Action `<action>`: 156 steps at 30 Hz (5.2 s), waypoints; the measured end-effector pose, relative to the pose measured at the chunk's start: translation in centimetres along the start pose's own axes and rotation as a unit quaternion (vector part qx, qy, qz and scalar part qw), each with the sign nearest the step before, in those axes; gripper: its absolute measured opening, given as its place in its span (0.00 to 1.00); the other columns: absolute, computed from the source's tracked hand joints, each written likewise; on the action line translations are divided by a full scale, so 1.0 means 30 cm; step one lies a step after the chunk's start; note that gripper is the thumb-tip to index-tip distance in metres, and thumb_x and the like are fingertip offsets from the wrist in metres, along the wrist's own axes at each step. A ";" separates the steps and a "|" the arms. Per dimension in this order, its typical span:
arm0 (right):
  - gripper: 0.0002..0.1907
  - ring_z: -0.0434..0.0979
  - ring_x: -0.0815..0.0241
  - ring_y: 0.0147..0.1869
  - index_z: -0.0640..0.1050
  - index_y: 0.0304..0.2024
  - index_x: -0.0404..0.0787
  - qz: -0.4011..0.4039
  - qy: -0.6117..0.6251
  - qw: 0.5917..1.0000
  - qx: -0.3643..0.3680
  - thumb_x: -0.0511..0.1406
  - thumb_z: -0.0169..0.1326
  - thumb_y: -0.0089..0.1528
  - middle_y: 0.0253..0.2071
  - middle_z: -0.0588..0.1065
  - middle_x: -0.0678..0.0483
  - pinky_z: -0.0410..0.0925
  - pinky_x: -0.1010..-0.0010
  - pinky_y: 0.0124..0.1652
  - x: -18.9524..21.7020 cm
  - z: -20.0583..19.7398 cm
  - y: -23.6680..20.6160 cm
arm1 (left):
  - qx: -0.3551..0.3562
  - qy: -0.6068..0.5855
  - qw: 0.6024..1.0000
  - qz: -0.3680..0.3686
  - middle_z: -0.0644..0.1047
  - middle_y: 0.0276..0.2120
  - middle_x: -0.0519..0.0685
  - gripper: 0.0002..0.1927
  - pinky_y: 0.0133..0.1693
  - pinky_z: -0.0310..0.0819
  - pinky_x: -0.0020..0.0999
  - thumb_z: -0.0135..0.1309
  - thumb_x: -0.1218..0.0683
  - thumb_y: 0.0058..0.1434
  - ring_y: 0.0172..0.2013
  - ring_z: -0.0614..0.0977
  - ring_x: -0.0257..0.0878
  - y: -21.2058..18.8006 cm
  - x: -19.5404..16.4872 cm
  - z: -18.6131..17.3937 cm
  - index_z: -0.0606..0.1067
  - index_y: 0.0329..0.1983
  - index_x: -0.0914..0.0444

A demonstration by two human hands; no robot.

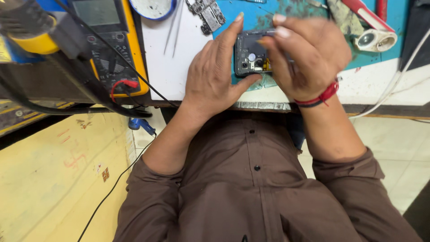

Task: The person uses a soldering iron and tweezers to work on a small circuit board, then uses a plastic pry tool to open a smartphone and a red screwdriver to remove screws from the phone's internal components.

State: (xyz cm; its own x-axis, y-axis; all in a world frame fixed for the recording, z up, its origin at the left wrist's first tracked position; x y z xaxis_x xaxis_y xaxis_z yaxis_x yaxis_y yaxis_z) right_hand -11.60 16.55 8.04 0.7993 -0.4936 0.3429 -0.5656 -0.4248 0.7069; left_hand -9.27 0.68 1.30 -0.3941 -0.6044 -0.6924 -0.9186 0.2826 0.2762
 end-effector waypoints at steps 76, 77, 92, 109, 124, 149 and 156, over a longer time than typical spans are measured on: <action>0.22 0.74 0.58 0.49 0.58 0.75 0.48 0.271 0.286 0.907 -0.148 0.27 0.46 0.83 0.59 0.72 0.51 0.73 0.67 0.52 -0.149 0.084 -0.204 | -0.022 0.020 0.999 0.040 0.75 0.59 0.52 0.54 0.54 0.65 0.41 0.73 0.38 0.56 0.53 0.75 0.46 0.012 -0.012 -0.012 0.56 0.75 0.65; 0.22 0.75 0.59 0.48 0.58 0.75 0.49 0.278 0.331 0.888 -0.158 0.27 0.45 0.82 0.58 0.72 0.51 0.73 0.67 0.51 -0.154 0.086 -0.210 | -0.039 0.016 0.998 0.044 0.75 0.59 0.54 0.51 0.53 0.66 0.41 0.73 0.38 0.58 0.52 0.75 0.47 0.008 -0.011 -0.017 0.60 0.73 0.66; 0.21 0.76 0.59 0.50 0.59 0.74 0.48 0.228 0.279 0.927 -0.105 0.26 0.43 0.81 0.60 0.70 0.50 0.75 0.69 0.50 -0.131 0.136 -0.164 | -0.006 0.039 0.999 -0.009 0.77 0.48 0.48 0.57 0.53 0.64 0.42 0.76 0.35 0.53 0.48 0.74 0.44 0.014 0.003 -0.009 0.57 0.75 0.62; 0.13 0.75 0.52 0.44 0.72 0.60 0.38 0.140 0.219 0.966 -0.015 0.26 0.55 0.75 0.47 0.74 0.43 0.70 0.67 0.47 -0.071 0.106 0.006 | -0.005 0.024 1.000 0.006 0.75 0.57 0.48 0.65 0.57 0.61 0.44 0.77 0.36 0.47 0.55 0.73 0.46 0.015 -0.002 -0.004 0.49 0.78 0.60; 0.14 0.77 0.55 0.48 0.71 0.63 0.41 0.177 0.273 0.945 -0.040 0.27 0.48 0.76 0.60 0.72 0.46 0.72 0.70 0.49 -0.079 0.131 -0.025 | 0.005 0.012 1.000 -0.005 0.76 0.57 0.46 0.66 0.55 0.62 0.43 0.76 0.36 0.47 0.53 0.73 0.44 0.023 -0.005 -0.014 0.49 0.78 0.60; 0.15 0.77 0.55 0.52 0.70 0.63 0.41 0.159 0.222 0.962 -0.014 0.25 0.49 0.75 0.63 0.70 0.44 0.72 0.66 0.53 -0.064 0.121 -0.017 | 0.010 0.018 1.000 -0.009 0.75 0.57 0.46 0.66 0.55 0.62 0.42 0.77 0.35 0.48 0.52 0.74 0.43 0.023 0.000 -0.009 0.48 0.78 0.61; 0.16 0.77 0.61 0.54 0.67 0.66 0.40 0.185 0.172 0.967 -0.029 0.26 0.50 0.77 0.61 0.70 0.48 0.73 0.72 0.53 -0.082 0.121 -0.041 | 0.001 0.022 1.000 0.000 0.75 0.59 0.46 0.66 0.55 0.62 0.42 0.75 0.35 0.47 0.53 0.73 0.43 0.027 -0.004 -0.012 0.48 0.78 0.61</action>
State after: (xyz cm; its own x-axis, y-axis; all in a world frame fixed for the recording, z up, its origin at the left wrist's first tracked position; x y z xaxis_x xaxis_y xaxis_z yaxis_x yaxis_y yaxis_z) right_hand -13.62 15.53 4.09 0.5699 -0.3184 0.7575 -0.8217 -0.2194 0.5260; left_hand -9.99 0.72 1.84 -0.3949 -0.6361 -0.6629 -0.9186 0.2833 0.2754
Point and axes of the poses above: each hand's wrist, its own y-axis towards the middle knuckle, its own z-axis out of the palm, x = y × z, the point moved 7 cm from there along y, towards the middle knuckle
